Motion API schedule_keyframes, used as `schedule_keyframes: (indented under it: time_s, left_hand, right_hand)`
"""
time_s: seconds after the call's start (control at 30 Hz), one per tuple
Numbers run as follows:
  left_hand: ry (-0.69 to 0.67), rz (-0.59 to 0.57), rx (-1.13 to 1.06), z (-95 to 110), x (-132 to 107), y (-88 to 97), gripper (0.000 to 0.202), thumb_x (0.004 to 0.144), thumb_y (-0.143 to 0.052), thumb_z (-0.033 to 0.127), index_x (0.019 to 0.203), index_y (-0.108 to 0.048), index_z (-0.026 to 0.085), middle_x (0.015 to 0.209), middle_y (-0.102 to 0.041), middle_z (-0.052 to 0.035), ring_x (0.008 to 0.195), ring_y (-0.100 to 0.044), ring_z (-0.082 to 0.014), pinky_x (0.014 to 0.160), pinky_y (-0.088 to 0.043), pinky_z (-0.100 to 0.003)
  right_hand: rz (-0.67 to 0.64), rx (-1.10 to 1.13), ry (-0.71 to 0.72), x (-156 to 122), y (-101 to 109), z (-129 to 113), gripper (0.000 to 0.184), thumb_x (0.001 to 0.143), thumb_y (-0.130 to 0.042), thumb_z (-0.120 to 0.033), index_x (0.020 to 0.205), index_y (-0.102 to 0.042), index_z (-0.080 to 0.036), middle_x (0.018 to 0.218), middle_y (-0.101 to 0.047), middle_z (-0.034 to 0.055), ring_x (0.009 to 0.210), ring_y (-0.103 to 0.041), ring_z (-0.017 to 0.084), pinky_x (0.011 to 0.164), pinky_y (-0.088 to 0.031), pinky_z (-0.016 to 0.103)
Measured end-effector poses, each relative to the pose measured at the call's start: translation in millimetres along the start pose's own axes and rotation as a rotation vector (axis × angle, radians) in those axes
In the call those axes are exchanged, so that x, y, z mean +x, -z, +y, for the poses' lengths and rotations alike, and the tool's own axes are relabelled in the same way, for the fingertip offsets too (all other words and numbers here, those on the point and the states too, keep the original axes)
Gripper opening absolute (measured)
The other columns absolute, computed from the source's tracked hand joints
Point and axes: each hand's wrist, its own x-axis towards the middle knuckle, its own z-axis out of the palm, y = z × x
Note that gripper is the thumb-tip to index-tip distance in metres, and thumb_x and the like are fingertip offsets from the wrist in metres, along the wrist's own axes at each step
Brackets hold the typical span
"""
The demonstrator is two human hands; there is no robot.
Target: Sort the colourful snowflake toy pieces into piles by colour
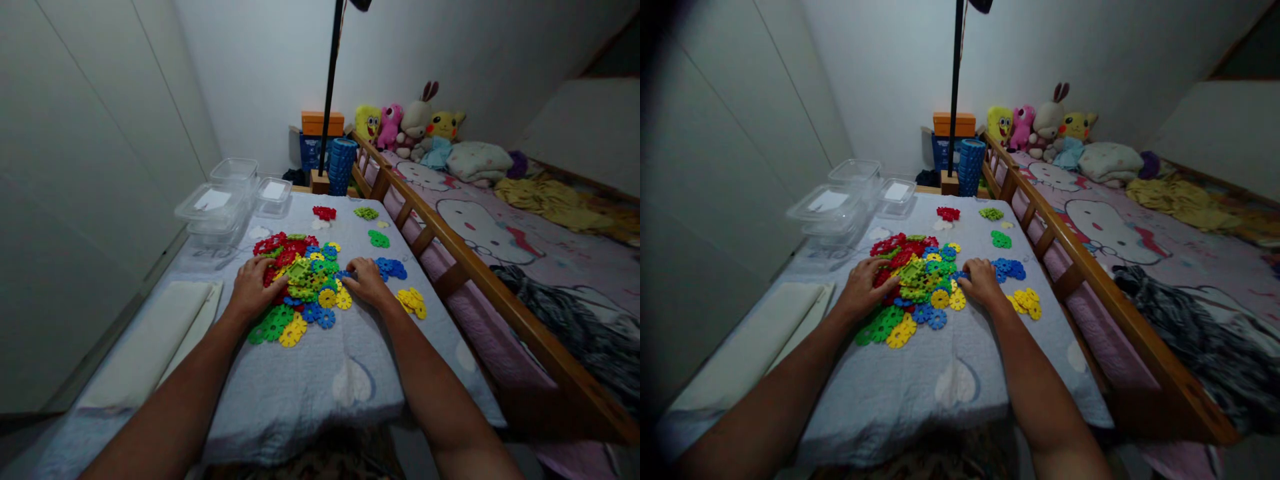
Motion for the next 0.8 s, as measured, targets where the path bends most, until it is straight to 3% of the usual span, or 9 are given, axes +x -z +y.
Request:
schedule_keyframes:
  time_s: [0.13,0.33,0.47,0.6,0.8]
  left_hand:
    - [-0.001,0.000,0.019,-0.1,0.1,-0.2,0.052,0.087,-0.057,0.060,0.120,-0.065,0.021,0.131,-0.060,-0.0127,0.129,-0.052,-0.0335,0.114,-0.040,-0.052]
    - [0.007,0.027,0.074,0.7,-0.8,-2.1,0.047,0.088,-0.057,0.055,0.119,-0.066,0.020,0.130,-0.060,-0.0132,0.129,-0.053,-0.0336,0.113,-0.041,-0.051]
    - [0.011,0.045,0.090,0.5,-0.7,-3.0,0.044,0.089,-0.055,0.051,0.118,-0.067,0.020,0.131,-0.060,-0.0136,0.128,-0.053,-0.0340,0.114,-0.041,-0.052]
    - [0.016,0.034,0.087,0.0,-0.5,-2.6,0.045,0.091,-0.052,0.052,0.118,-0.068,0.019,0.131,-0.060,-0.0143,0.128,-0.053,-0.0339,0.113,-0.041,-0.052]
    - [0.015,0.039,0.079,1.0,-0.1,-1.8,0.042,0.093,-0.048,0.048,0.115,-0.069,0.019,0.128,-0.062,-0.0140,0.124,-0.056,-0.0322,0.111,-0.042,-0.051]
  right_hand:
    - [0.061,0.131,-0.061,1.7,7.4,14.8,0.006,0.086,-0.064,-0.021,0.091,-0.067,-0.019,0.090,-0.071,0.0046,0.087,-0.059,0.020,0.082,-0.040,0.032]
    - [0.322,0.101,-0.259,-2.1,27.9,53.5,0.016,0.086,-0.056,-0.024,0.091,-0.071,-0.021,0.094,-0.075,0.0059,0.091,-0.063,0.022,0.086,-0.044,0.034]
    - [0.412,0.049,-0.393,-6.5,38.0,73.7,0.024,0.086,-0.053,-0.025,0.099,-0.074,-0.022,0.095,-0.076,0.0069,0.092,-0.064,0.023,0.087,-0.045,0.035]
    - [0.407,0.006,-0.469,-10.2,44.5,79.3,0.028,0.086,-0.053,-0.023,0.103,-0.075,-0.022,0.097,-0.077,0.0081,0.094,-0.065,0.024,0.088,-0.044,0.036]
    - [0.260,-0.085,-0.526,-13.6,48.7,72.3,0.027,0.086,-0.053,-0.019,0.100,-0.076,-0.022,0.105,-0.078,0.0071,0.104,-0.064,0.027,0.093,-0.040,0.040]
